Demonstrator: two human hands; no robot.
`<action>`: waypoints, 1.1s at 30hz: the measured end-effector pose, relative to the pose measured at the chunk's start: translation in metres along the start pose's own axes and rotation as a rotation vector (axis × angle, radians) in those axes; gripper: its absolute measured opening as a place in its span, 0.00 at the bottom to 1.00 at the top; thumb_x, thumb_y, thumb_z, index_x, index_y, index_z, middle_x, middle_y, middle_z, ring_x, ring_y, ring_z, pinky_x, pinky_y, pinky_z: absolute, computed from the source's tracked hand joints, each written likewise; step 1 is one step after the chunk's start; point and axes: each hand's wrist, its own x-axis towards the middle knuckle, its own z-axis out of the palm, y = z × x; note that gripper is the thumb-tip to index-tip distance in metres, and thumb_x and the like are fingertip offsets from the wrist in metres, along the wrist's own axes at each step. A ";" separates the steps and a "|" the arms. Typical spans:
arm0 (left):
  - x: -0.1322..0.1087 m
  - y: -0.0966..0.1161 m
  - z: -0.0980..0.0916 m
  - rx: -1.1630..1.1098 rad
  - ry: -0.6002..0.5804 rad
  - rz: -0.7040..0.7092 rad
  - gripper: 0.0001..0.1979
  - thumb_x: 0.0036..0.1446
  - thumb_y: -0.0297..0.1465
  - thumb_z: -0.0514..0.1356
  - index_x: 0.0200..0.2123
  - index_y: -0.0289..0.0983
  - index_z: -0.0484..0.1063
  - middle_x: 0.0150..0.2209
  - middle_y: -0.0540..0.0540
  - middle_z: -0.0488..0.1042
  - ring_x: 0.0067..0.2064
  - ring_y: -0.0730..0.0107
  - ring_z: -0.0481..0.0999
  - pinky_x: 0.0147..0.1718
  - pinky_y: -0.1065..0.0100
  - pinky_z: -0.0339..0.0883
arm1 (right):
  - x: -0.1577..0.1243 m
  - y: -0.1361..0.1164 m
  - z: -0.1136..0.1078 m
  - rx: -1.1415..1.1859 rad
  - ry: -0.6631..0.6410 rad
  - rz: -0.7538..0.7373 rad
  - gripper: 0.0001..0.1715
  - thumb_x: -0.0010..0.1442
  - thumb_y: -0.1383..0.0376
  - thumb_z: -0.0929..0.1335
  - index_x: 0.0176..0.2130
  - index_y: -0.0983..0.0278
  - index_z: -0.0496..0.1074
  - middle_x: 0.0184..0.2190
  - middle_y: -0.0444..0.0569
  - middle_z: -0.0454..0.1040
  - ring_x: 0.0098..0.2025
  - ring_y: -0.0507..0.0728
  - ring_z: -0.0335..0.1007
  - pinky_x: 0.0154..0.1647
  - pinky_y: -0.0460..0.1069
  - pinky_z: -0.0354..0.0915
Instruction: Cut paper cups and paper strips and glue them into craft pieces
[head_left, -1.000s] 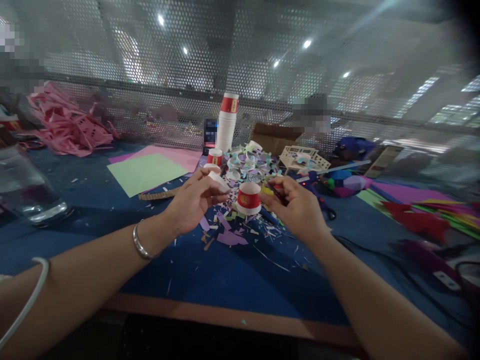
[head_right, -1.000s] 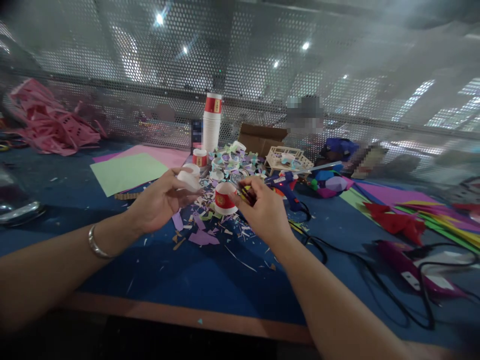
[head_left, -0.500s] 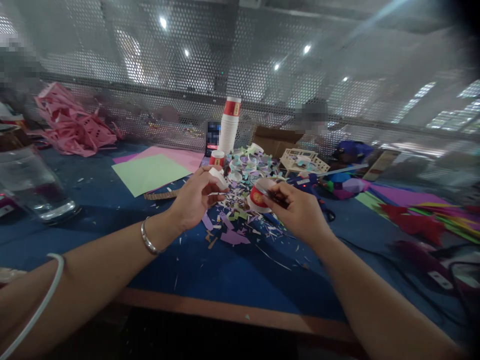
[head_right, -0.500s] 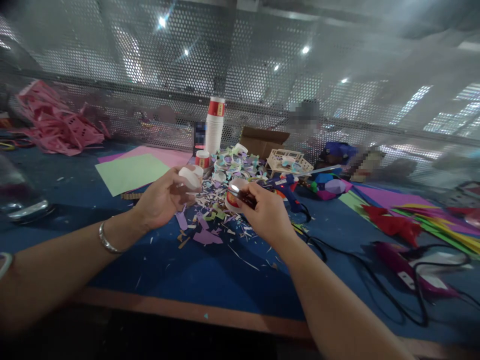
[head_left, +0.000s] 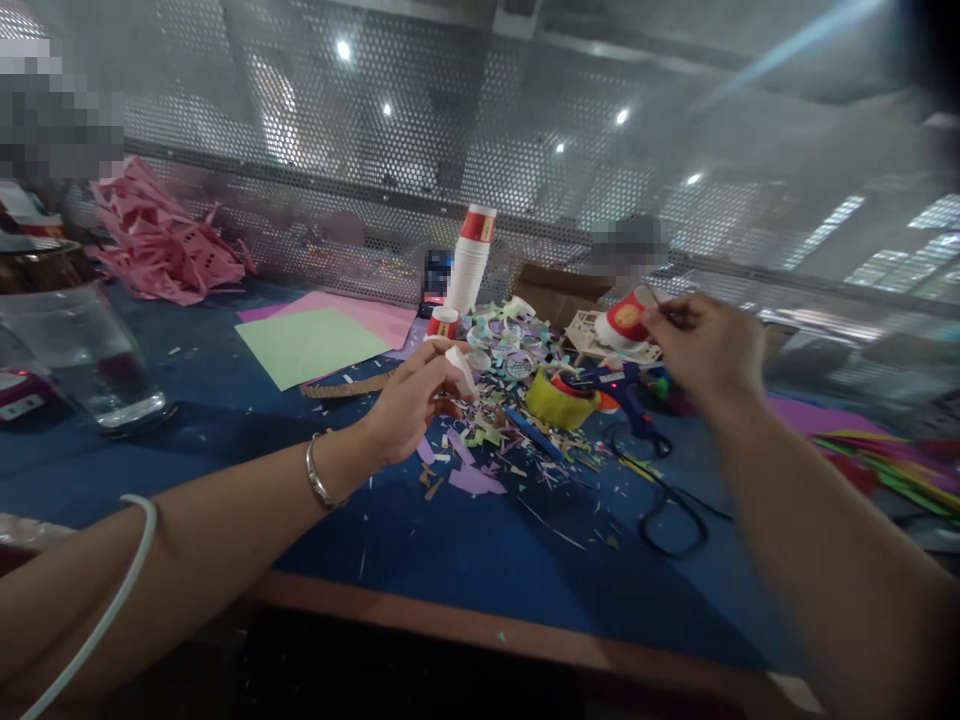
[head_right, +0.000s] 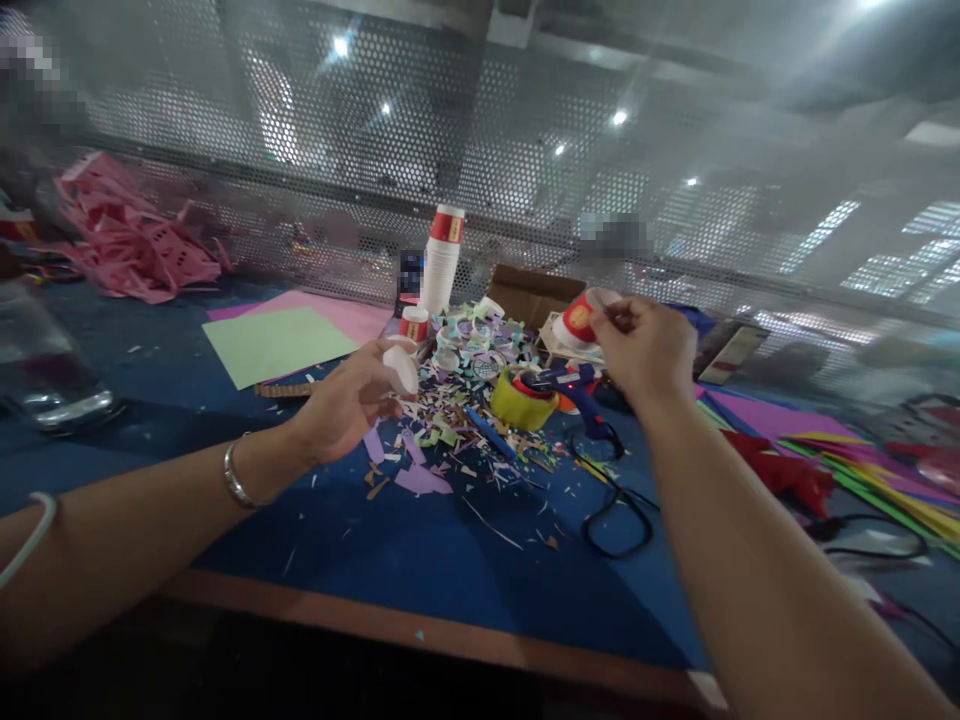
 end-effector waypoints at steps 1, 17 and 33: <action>0.000 0.001 0.000 0.001 -0.006 0.002 0.20 0.45 0.30 0.62 0.45 0.41 0.69 0.34 0.49 0.73 0.33 0.69 0.72 0.27 0.70 0.62 | 0.009 0.003 0.002 -0.031 -0.032 -0.001 0.17 0.61 0.60 0.70 0.42 0.71 0.80 0.35 0.61 0.81 0.35 0.57 0.73 0.36 0.50 0.61; 0.001 -0.006 -0.006 0.046 -0.125 0.028 0.18 0.49 0.31 0.64 0.45 0.37 0.70 0.36 0.47 0.69 0.36 0.67 0.72 0.27 0.67 0.65 | 0.038 0.017 0.022 -0.320 -0.345 0.019 0.18 0.57 0.57 0.71 0.42 0.65 0.84 0.40 0.60 0.79 0.27 0.53 0.59 0.30 0.54 0.51; 0.001 -0.006 -0.005 0.050 -0.162 -0.018 0.22 0.47 0.29 0.63 0.49 0.36 0.70 0.36 0.46 0.71 0.36 0.66 0.72 0.27 0.67 0.65 | 0.032 0.013 0.013 -0.249 -0.241 -0.062 0.13 0.58 0.63 0.71 0.39 0.68 0.82 0.35 0.61 0.79 0.30 0.56 0.65 0.31 0.52 0.52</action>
